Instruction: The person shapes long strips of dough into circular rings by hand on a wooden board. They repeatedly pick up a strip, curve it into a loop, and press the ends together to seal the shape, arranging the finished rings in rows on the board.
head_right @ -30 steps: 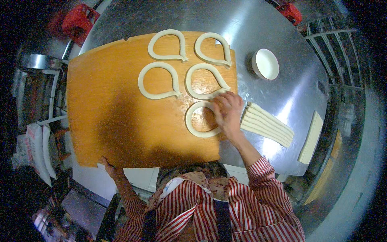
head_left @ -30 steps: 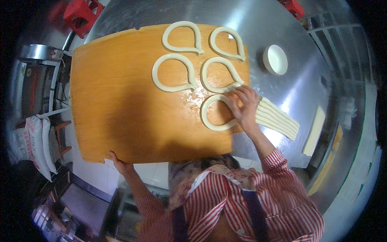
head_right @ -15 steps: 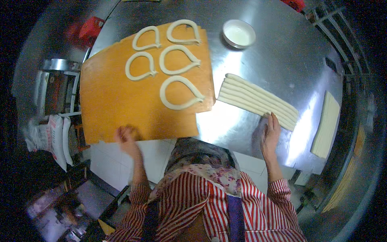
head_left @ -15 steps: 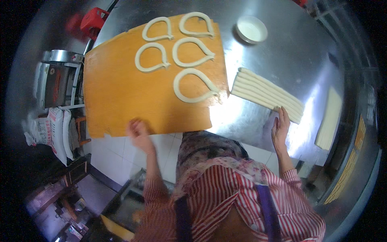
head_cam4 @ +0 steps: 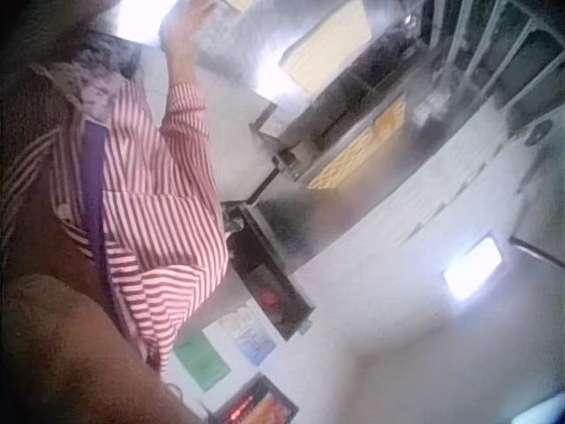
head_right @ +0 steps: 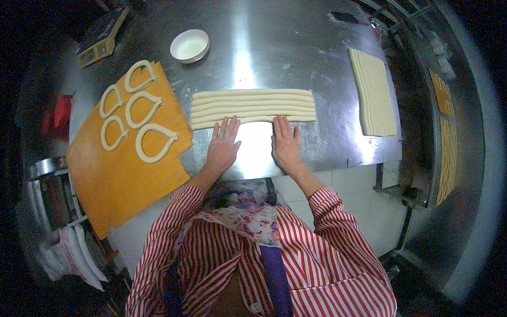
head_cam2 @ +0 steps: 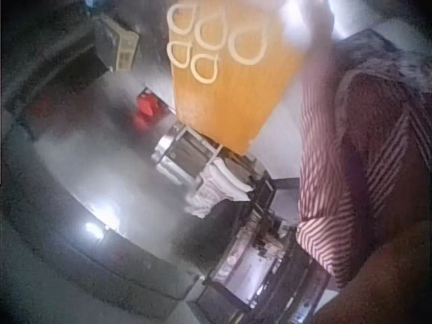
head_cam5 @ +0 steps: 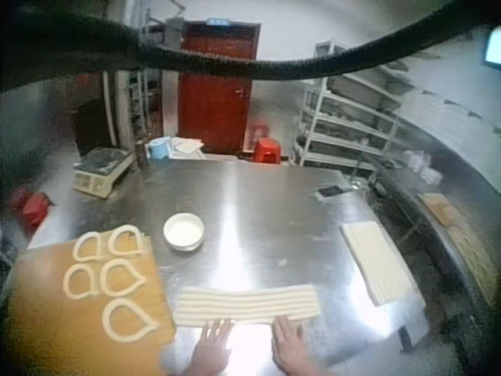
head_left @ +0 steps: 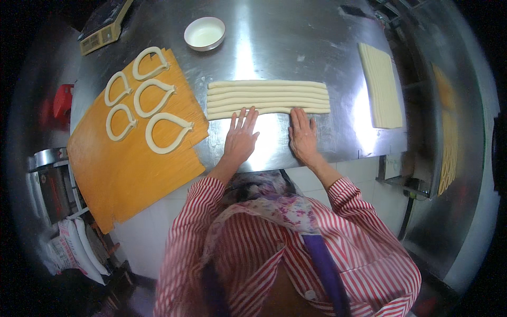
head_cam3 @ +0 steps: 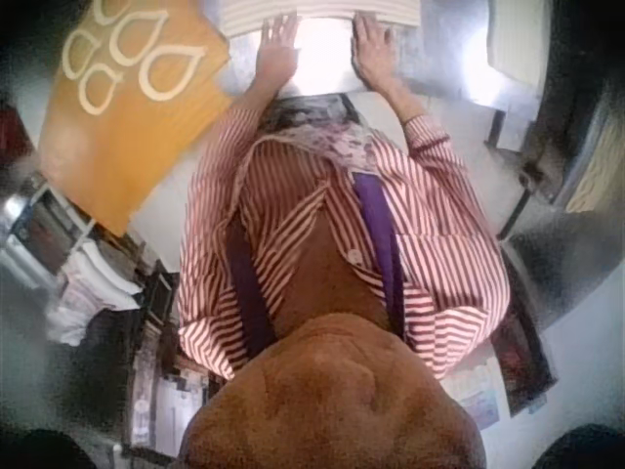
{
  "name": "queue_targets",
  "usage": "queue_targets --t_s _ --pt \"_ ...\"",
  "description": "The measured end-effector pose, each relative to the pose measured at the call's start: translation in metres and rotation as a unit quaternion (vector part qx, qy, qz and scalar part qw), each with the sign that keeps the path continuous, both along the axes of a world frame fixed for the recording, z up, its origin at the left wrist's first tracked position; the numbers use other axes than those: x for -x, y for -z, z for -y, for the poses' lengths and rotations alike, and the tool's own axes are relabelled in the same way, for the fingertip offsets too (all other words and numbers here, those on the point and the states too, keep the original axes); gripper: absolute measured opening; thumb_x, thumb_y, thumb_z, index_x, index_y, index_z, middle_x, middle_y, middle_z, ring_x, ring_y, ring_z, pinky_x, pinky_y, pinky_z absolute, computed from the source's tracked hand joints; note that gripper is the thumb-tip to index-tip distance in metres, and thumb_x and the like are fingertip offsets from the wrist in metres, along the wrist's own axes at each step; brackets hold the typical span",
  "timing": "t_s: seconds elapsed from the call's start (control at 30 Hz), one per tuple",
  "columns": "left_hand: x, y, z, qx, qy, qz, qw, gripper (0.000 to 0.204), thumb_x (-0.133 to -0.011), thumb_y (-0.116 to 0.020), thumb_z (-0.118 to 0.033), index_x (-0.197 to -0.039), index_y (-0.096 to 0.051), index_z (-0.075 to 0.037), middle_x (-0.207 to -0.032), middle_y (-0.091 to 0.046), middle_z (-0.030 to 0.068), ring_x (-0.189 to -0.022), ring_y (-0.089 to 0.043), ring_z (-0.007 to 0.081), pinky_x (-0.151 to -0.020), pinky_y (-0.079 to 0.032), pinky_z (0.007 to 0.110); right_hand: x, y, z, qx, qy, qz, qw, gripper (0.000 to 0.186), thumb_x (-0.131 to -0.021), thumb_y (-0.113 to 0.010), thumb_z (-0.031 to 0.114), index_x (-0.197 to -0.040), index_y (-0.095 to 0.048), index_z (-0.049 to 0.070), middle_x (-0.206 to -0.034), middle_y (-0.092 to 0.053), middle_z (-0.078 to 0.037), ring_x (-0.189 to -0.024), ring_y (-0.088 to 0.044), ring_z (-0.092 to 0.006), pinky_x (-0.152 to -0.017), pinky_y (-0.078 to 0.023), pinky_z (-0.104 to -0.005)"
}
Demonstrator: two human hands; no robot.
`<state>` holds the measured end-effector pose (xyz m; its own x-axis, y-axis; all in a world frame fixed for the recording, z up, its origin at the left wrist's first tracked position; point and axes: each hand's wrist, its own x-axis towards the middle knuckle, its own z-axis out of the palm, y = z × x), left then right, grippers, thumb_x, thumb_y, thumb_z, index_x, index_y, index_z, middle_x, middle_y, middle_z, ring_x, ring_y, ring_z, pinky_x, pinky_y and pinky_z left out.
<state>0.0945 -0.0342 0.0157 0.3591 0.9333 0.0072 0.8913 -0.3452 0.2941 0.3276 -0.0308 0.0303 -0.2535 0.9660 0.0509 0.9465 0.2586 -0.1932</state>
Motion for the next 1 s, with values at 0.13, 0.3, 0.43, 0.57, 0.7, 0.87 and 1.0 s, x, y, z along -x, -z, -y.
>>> queue_targets --t_s 0.13,0.3,0.43,0.57,0.7,0.87,1.0 --pt "0.000 0.002 0.024 0.014 0.006 0.035 0.999 0.064 -0.098 -0.055 -0.028 -0.153 -0.034 -0.004 -0.160 -0.034 0.0102 -0.149 -0.026 0.0321 -0.124 -0.015 0.051 -0.008 0.004 0.022 0.015 -0.029 0.005 0.999 0.055 -0.097 -0.054 0.014 -0.148 -0.040 0.003 -0.155 -0.038 -0.016 -0.144 -0.035 -0.0318 -0.114 -0.026 -0.0604" --pt "0.022 -0.002 0.019 -0.036 -0.059 0.016 0.997 0.064 -0.095 -0.059 -0.022 -0.151 -0.037 0.000 -0.160 -0.032 0.0151 -0.149 -0.026 0.0363 -0.121 -0.019 0.054 -0.038 -0.001 0.006 -0.021 0.009 -0.017 1.000 0.054 -0.093 -0.052 0.003 -0.146 -0.043 0.003 -0.154 -0.039 -0.015 -0.144 -0.035 -0.0326 -0.117 -0.024 -0.0588" --pt "0.042 -0.003 0.007 -0.008 -0.073 -0.026 0.997 0.063 -0.097 -0.057 -0.022 -0.151 -0.034 0.000 -0.162 -0.027 0.0169 -0.150 -0.024 0.0360 -0.122 -0.019 0.053 -0.079 -0.004 -0.017 -0.026 -0.022 0.017 0.999 0.064 -0.087 -0.049 -0.004 -0.150 -0.038 0.003 -0.157 -0.036 -0.016 -0.146 -0.032 -0.0342 -0.119 -0.023 -0.0559" --pt "0.045 0.010 0.034 -0.025 -0.036 -0.046 0.998 0.056 -0.097 -0.055 -0.018 -0.148 -0.041 0.001 -0.150 -0.043 0.0177 -0.142 -0.037 0.0348 -0.122 -0.020 0.053 -0.107 0.001 0.000 -0.005 -0.072 0.053 0.996 0.064 -0.084 -0.054 -0.003 -0.146 -0.041 0.004 -0.148 -0.044 -0.014 -0.139 -0.040 -0.0312 -0.115 -0.030 -0.0523" --pt "0.060 0.007 0.027 -0.055 0.003 -0.004 0.999 0.033 -0.091 -0.057 -0.013 -0.122 -0.059 -0.001 -0.113 -0.060 0.0151 -0.105 -0.057 0.0314 -0.103 -0.041 0.047 -0.081 -0.044 -0.025 0.023 -0.126 0.035 0.991 0.050 -0.085 -0.060 0.001 -0.133 -0.052 0.007 -0.122 -0.057 -0.012 -0.122 -0.051 -0.0288 -0.103 -0.039 -0.0494" --pt "0.070 -0.001 0.026 0.014 0.014 0.076 0.997 0.011 -0.090 -0.057 -0.012 -0.096 -0.058 -0.003 -0.094 -0.056 0.0123 -0.091 -0.059 0.0286 -0.078 -0.052 0.040 -0.089 -0.041 -0.051 0.123 -0.209 -0.016 0.970 0.031 -0.088 -0.063 0.008 -0.119 -0.062 0.006 -0.100 -0.060 -0.015 -0.092 -0.061 -0.0338 -0.077 -0.051 -0.0453" --pt "0.093 -0.037 0.058 0.040 -0.074 0.100 0.991 0.016 -0.095 -0.058 -0.015 -0.103 -0.059 -0.001 -0.099 -0.056 0.0129 -0.093 -0.060 0.0304 -0.078 -0.055 0.044 -0.042 -0.080 -0.039 0.219 -0.108 -0.087 0.966 0.030 -0.086 -0.065 0.012 -0.113 -0.065 -0.001 -0.093 -0.062 -0.019 -0.084 -0.063 -0.0349 -0.075 -0.050 -0.0438"
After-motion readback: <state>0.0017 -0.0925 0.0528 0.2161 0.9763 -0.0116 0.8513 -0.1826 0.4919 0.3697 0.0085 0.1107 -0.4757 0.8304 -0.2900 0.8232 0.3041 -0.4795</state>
